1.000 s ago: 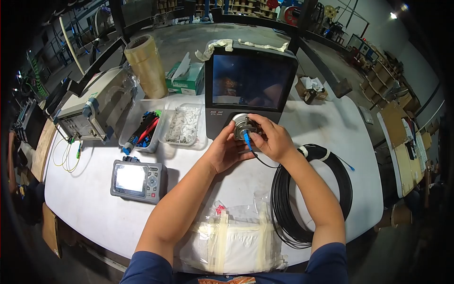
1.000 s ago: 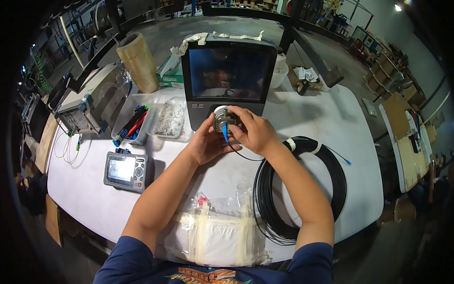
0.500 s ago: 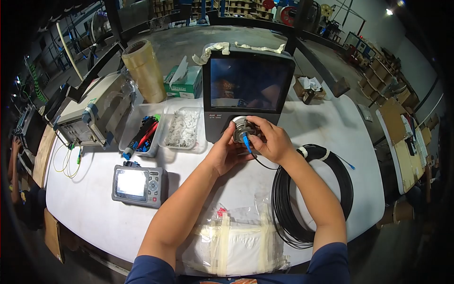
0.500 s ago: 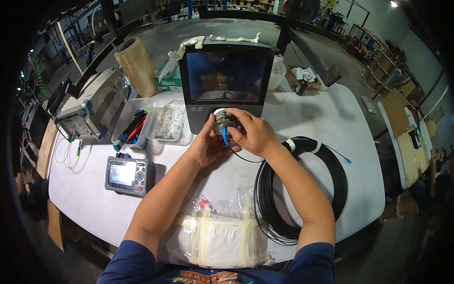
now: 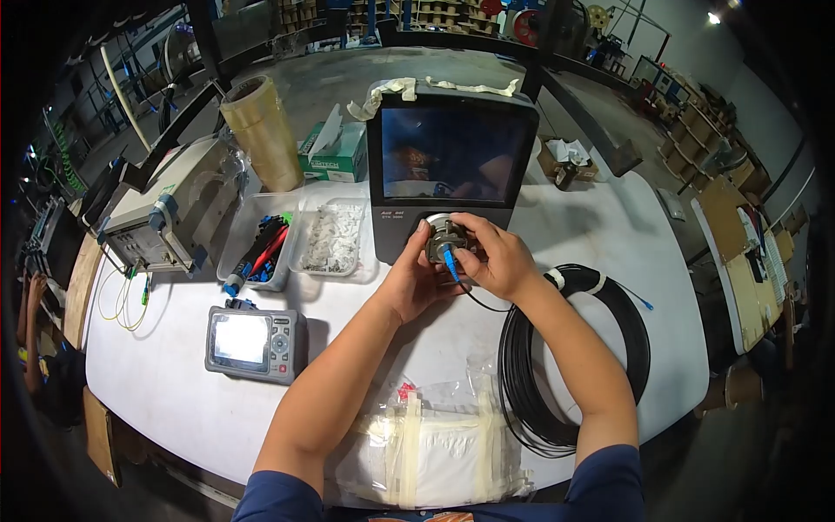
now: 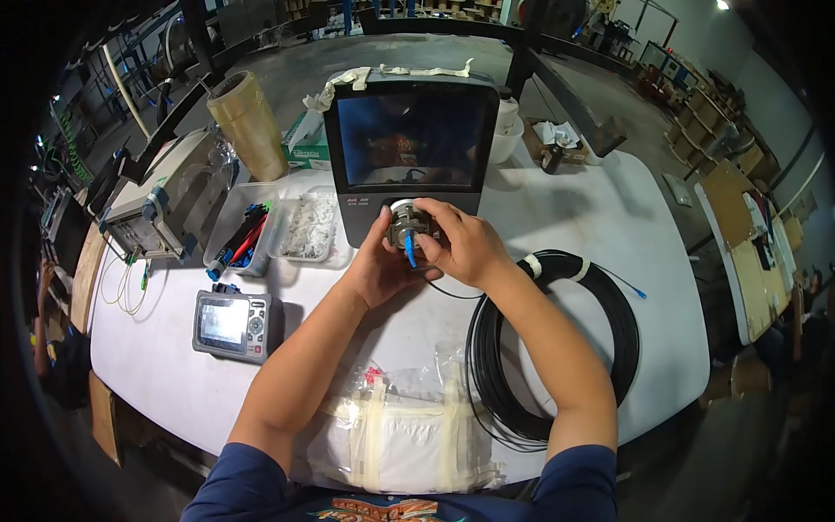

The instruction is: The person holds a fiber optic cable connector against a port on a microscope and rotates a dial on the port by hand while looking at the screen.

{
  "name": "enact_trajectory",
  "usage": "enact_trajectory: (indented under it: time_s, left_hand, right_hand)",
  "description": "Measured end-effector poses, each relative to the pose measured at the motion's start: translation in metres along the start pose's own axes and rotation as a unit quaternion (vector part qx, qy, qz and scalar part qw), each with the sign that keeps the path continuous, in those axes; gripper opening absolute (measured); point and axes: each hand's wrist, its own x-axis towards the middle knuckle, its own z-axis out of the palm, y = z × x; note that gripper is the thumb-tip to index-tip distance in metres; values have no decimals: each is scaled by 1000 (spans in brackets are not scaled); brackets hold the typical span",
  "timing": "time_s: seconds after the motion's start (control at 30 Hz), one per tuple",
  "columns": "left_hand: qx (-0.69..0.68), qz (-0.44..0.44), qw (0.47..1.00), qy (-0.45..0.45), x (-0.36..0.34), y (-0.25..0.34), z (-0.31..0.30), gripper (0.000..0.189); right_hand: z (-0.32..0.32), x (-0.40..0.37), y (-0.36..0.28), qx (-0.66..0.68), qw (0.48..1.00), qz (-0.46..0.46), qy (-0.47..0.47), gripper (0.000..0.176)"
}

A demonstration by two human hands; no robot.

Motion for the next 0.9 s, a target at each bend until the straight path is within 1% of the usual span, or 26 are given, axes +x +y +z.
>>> enact_trajectory:
  time_s: [0.07, 0.13, 0.23, 0.57, 0.63, 0.73, 0.9]
  left_hand:
    - [9, -3, 1000, -1, 0, 2, 4, 78]
    - [30, 6, 999, 30, -4, 2, 7, 77]
    - [26, -2, 999, 36, -3, 1, 3, 77]
    - [3, 22, 1000, 12, -4, -3, 0, 77]
    - [-7, 11, 1000, -2, -3, -3, -3, 74]
    - [-11, 12, 1000, -1, -3, -3, -3, 71]
    - [-7, 17, 1000, -9, -5, 0, 5, 72]
  right_hand:
    - [0, 0, 1, 0, 1000, 4, -1, 45]
    - [1, -1, 2, 6, 1000, 8, -4, 45]
    - [1, -1, 4, 6, 1000, 10, -9, 45]
    - [1, -1, 1, 1, 1000, 4, -8, 46]
    - [0, 0, 0, 6, 1000, 15, -9, 46]
    - [1, -1, 1, 4, 1000, 17, -11, 46]
    - [0, 0, 2, 4, 1000, 8, -5, 45]
